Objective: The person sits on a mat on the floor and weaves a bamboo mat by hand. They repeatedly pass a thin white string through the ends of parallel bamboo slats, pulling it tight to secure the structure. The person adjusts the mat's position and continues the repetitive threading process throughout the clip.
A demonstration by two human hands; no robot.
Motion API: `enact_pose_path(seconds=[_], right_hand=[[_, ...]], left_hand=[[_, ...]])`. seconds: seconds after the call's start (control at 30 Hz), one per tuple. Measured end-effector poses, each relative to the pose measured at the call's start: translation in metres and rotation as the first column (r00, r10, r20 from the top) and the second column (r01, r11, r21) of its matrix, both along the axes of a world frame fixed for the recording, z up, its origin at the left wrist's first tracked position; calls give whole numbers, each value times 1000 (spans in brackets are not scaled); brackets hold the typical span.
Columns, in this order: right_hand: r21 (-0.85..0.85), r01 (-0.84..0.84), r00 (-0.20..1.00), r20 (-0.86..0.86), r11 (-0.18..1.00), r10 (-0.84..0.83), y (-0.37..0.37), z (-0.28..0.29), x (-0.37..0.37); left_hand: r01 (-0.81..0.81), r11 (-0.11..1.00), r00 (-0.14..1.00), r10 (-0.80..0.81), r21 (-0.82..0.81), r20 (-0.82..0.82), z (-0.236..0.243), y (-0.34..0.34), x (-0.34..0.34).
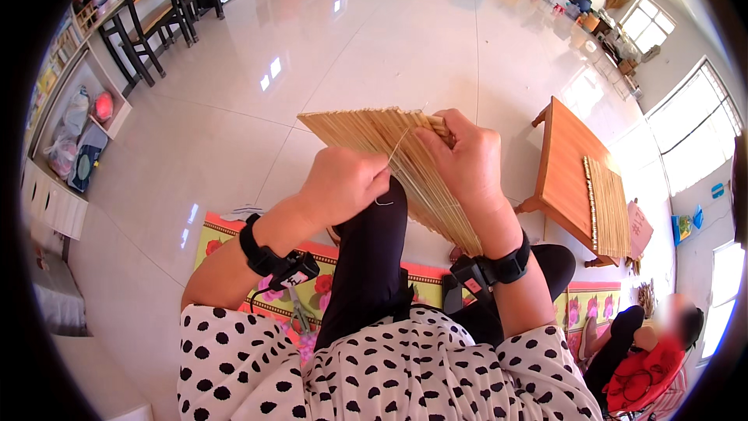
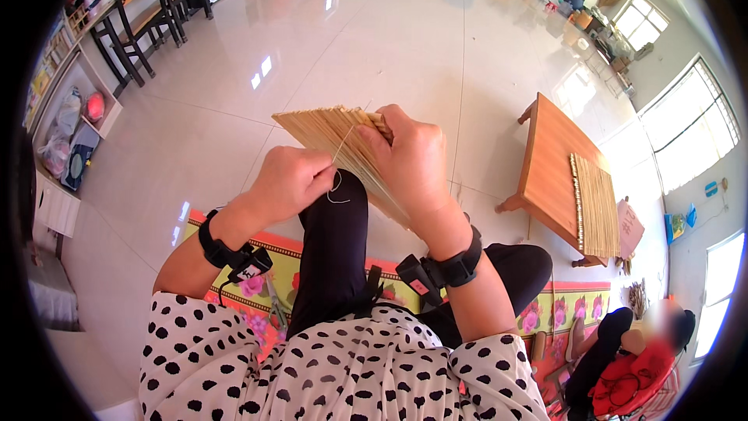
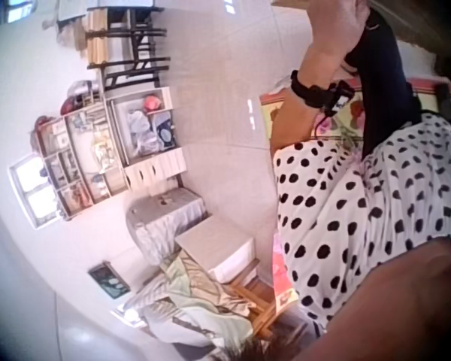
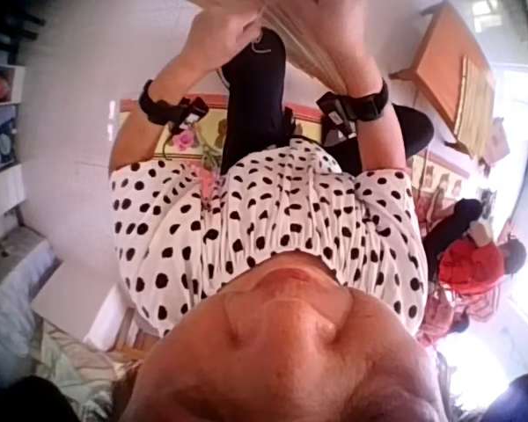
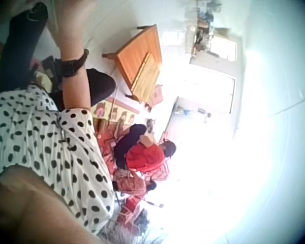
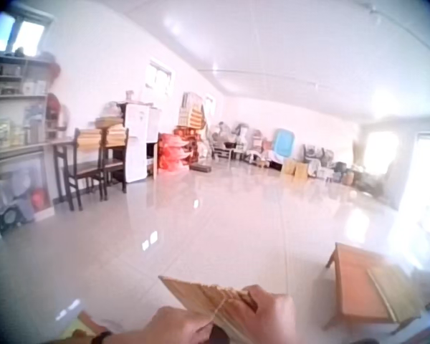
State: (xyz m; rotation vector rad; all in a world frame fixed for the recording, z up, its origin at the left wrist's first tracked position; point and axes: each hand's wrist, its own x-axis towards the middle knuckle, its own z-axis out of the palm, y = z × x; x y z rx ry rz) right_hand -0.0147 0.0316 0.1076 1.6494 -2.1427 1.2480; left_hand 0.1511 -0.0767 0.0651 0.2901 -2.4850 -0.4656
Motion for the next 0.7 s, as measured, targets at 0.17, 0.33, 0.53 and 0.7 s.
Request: enact_pose_path(seconds=[0.17, 0.33, 0.53, 0.7], right_hand=[[-7, -11, 997, 70, 1000, 11, -4, 2, -16], [0, 20, 998, 52, 1000, -20, 2, 2, -16], [7, 39, 999, 0, 999, -39, 9, 2, -17], [-41, 52, 998, -30, 998, -53, 15, -2, -8]], left_hand=[[-113, 991, 935, 132, 79, -330, 25, -13, -9], [69, 826, 979, 52, 559, -198, 9, -7, -39], [205, 580, 972, -23, 788, -236, -4, 2, -58], [70, 937, 942, 51, 343, -332, -7, 12, -59]])
